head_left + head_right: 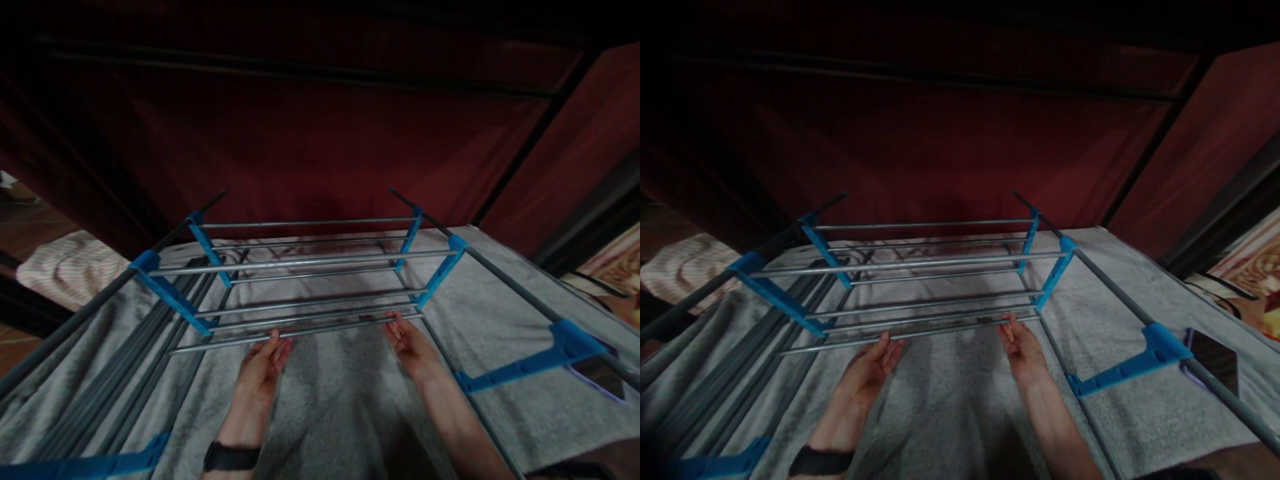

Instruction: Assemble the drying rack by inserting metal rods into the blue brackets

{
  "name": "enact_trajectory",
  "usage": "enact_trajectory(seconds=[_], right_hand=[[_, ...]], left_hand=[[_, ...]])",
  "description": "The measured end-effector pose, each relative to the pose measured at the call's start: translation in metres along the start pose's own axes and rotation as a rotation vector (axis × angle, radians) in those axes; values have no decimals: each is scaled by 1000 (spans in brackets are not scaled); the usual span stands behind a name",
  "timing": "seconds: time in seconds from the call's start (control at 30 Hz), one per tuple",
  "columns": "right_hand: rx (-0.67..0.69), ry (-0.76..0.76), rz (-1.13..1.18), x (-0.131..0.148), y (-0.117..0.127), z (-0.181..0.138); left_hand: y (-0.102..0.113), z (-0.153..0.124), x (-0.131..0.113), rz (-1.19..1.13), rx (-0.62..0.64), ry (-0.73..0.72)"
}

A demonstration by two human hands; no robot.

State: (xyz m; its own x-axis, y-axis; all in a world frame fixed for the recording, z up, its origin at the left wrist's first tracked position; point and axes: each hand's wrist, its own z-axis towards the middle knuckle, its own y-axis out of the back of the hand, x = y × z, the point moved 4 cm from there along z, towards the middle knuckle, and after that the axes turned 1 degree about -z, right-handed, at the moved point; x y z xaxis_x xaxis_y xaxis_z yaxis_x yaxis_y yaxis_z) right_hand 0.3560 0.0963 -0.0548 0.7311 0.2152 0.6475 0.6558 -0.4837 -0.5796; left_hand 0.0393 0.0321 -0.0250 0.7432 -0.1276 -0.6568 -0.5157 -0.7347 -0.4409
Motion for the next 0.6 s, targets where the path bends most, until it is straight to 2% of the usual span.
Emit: enact_trajectory(seconds=[0.23,0.6], right_hand=[[13,64,-10,18,9,8],[-3,78,8,21,10,5]], left_hand=[[3,-2,-8,17,-19,-30],[-2,-8,-11,53,-59,-3]])
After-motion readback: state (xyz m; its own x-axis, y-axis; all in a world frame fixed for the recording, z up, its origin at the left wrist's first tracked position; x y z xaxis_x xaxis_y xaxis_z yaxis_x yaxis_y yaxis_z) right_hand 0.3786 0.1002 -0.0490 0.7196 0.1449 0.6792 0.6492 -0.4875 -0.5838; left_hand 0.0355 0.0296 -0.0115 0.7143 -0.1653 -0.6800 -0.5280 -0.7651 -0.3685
